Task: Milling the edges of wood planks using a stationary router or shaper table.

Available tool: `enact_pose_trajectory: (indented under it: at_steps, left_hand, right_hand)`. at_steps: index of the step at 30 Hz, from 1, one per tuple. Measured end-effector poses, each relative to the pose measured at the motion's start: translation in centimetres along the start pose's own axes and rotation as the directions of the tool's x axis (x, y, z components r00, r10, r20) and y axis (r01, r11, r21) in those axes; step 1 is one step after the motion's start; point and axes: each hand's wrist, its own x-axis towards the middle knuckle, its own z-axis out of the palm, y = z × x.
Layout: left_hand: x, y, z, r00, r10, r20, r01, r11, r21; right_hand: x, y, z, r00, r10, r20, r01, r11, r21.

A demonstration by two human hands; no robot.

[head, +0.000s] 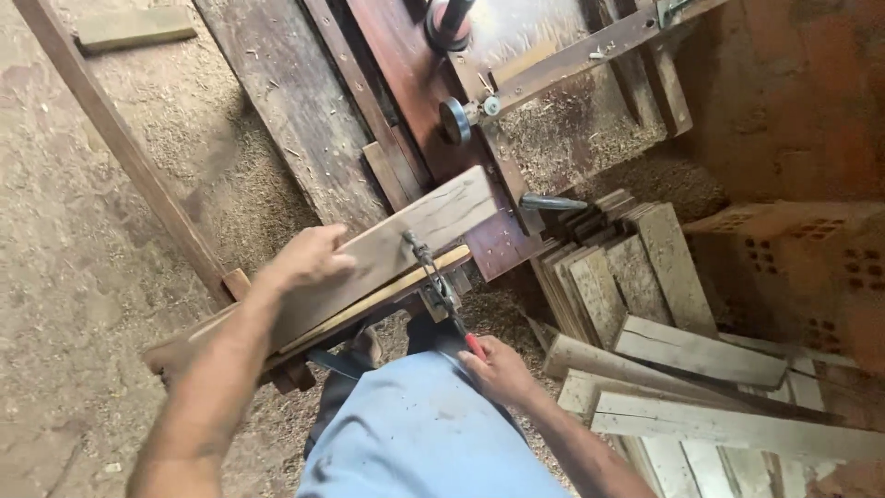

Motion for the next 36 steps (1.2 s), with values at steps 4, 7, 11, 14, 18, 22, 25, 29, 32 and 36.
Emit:
enact_pose_trajectory:
  at_steps: [4, 7, 11, 14, 18, 22, 25, 29, 32, 36]
  left_hand:
    - [-4.6, -7.4, -2.7, 0.976, 0.126, 0.176, -0.080, 0.966, -0.245]
    - [-12.7, -6.4, -6.4, 0.976, -0.219, -0.014, 0.193, 0.890, -0.413]
    - [-19.2, -4.4, -7.3, 0.901, -0.275, -0.336, 0.009, 0.787, -0.617]
    - [-20.8, -2.3, -6.6, 0.816, -0.322, -0.479, -0.083, 0.756, -0.649]
    - [-21.7, 2.3, -5.1, 0.677, -0.375, -0.633, -0.236, 0.704, -0.669]
    - [-19.7, 5.1, -0.6, 0.582, -0.428, -0.692, -0.370, 0.618, -0.694]
    - [-16.2, 3.4, 5.5, 0.410, -0.314, -0.856, -0.301, 0.840, -0.452]
    - [-16.3, 7.4, 8.1, 0.377, -0.056, -0.924, -0.496, 0.831, -0.252]
    - [-17.7, 10.1, 9.3, 0.318, 0.179, -0.931, -0.506, 0.862, -0.007]
    - [-17.5, 10.1, 10.6, 0.477, 0.351, -0.806, -0.444, 0.887, 0.124]
  right_hand:
    - [-1.8, -2.3, -1.0, 0.986, -0.057, -0.154, 0.047, 0.996, -0.070]
    - [-1.7, -0.5, 1.0, 0.655, -0.547, -0.521, 0.487, 0.833, -0.262]
    - [-0.2, -3.8, 4.0, 0.510, -0.635, -0.580, 0.599, 0.746, -0.291]
    - [2.3, -7.9, 6.8, 0.885, -0.347, -0.310, 0.455, 0.785, 0.420]
    - [3.9, -16.1, 8.9, 0.575, -0.777, -0.256, 0.817, 0.559, 0.141]
    - [5.2, -19.3, 9.7, 0.874, -0.423, -0.240, 0.483, 0.813, 0.325]
    - [11.7, -15.3, 13.5, 0.890, -0.455, 0.039, 0.313, 0.671, 0.672]
    - [14.4, -15.5, 13.1, 0.927, -0.270, 0.262, -0.116, 0.457, 0.882]
    - [14.8, -15.7, 12.2, 0.952, -0.258, 0.166, -0.037, 0.439, 0.898]
    - [14.9, -16.5, 11.4, 0.969, -0.245, 0.026, 0.081, 0.417, 0.905]
